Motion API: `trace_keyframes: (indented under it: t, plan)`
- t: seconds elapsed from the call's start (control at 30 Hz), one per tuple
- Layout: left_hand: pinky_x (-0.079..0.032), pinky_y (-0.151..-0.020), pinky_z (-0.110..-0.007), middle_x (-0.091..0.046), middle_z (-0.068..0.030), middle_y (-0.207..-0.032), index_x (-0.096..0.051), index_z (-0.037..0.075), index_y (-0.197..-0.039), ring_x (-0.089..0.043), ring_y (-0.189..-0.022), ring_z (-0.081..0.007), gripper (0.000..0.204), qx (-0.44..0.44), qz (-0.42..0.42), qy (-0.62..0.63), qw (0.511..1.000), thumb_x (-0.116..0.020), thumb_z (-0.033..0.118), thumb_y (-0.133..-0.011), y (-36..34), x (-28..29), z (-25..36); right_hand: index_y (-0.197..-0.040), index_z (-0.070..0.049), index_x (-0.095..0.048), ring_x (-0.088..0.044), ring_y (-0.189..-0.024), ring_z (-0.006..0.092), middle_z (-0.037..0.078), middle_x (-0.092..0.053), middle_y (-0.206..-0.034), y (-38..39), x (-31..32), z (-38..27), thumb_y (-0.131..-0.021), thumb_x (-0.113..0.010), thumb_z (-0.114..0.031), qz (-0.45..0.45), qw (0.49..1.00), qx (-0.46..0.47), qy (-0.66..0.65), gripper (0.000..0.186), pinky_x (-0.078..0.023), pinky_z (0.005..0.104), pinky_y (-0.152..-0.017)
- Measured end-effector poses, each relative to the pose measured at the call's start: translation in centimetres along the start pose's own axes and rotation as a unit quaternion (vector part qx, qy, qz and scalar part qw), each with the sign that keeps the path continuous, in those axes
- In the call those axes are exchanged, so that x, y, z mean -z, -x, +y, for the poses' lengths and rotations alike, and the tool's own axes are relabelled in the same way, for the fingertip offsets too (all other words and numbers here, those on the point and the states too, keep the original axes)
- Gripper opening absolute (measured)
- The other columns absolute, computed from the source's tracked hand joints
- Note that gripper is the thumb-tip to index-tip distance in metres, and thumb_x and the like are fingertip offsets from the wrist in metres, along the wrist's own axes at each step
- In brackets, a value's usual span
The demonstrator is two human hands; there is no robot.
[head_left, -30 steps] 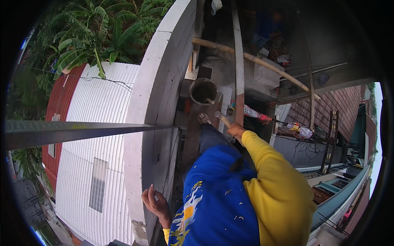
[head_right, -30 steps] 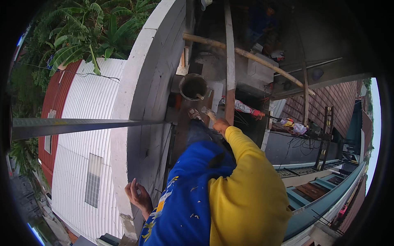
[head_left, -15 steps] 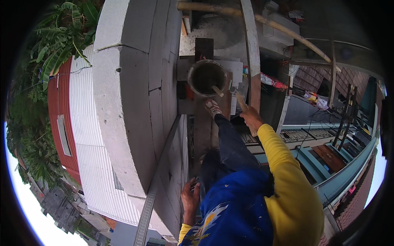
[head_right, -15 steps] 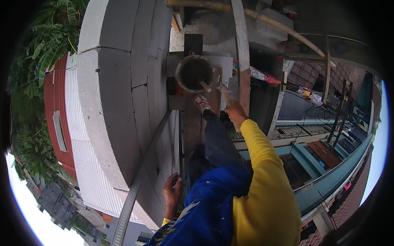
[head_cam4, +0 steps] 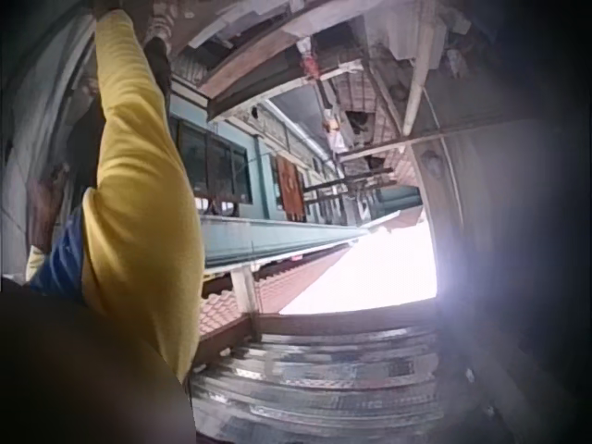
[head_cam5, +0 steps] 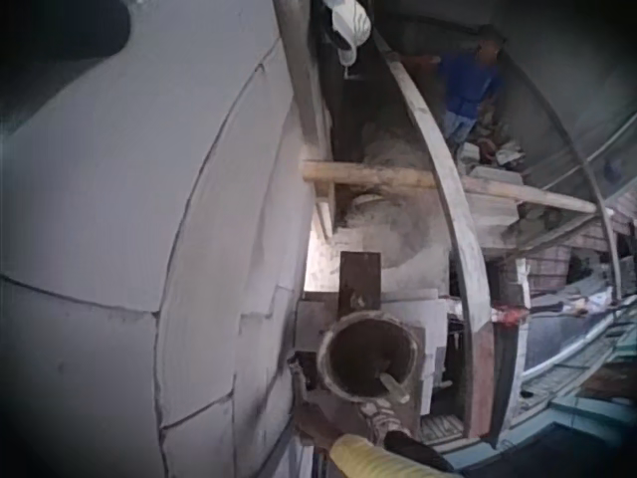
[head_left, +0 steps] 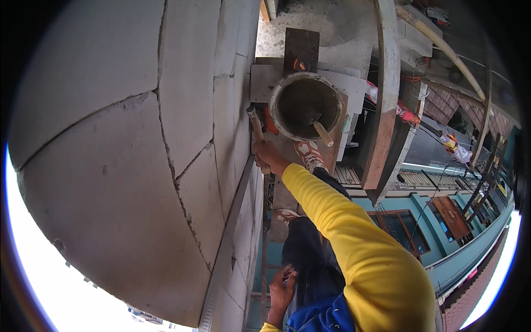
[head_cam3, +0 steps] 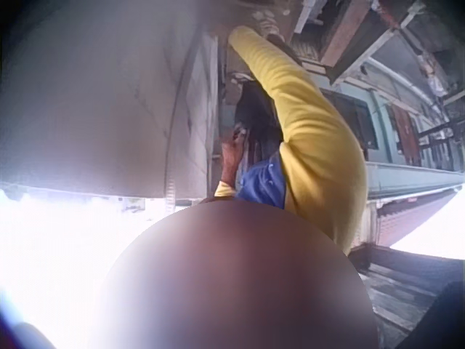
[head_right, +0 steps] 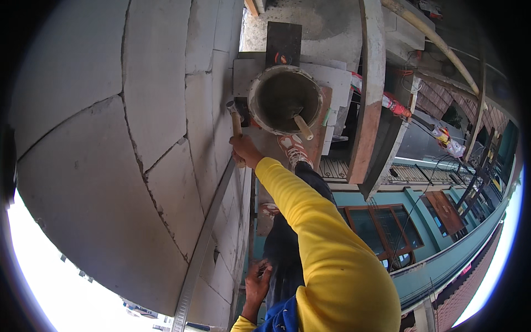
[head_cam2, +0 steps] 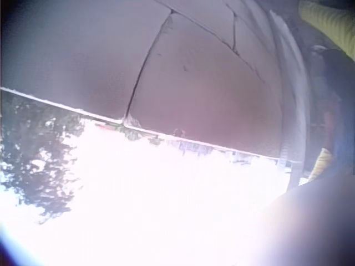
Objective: The person applies cement to a white tile using a trowel, places the tile onto a wall, and taps it into position with a hammer. They then scoop cement from a bucket and spread it along the wall edge with the trowel.
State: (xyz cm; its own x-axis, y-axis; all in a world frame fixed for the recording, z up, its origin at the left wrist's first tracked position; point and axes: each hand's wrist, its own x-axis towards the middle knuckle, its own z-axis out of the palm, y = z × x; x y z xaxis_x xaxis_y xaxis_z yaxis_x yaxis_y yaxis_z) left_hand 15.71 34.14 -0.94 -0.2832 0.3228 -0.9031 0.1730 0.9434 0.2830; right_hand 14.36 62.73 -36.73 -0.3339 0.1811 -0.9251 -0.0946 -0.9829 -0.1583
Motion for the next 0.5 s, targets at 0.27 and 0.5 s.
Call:
trace_keyframes:
  t: [0.27, 0.5]
  plan:
    - [-0.059, -0.095, -0.035, -0.079, -0.0158, -0.113, -0.070, -0.002, -0.133, -0.077, -0.105, -0.0218, 0.035, 0.078, 0.010, 0.052, 0.996, -0.072, 0.018, -0.105, -6.1, -4.7, -4.8, -0.142, 0.007, -0.036, -0.066, -0.120, 0.0548, 0.040, -0.063, -0.131, -14.0, -4.3, -1.1, -0.097, -0.061, -0.019, 0.224, 0.913, 0.155, 0.304, 0.058, -0.052, 0.0580, -0.107]
    - [-0.054, -0.089, -0.029, -0.076, -0.0082, -0.106, -0.068, -0.003, -0.131, -0.071, -0.100, -0.0144, 0.030, 0.048, 0.001, 0.136, 0.990, -0.067, 0.014, -0.106, -19.7, -6.1, -6.4, -0.145, 0.003, -0.054, -0.063, -0.122, 0.0506, 0.033, -0.063, -0.123, -12.2, 2.1, 4.5, -0.102, -0.063, -0.026, 0.017, 0.824, 0.227, 0.520, 0.053, -0.051, 0.0558, -0.109]
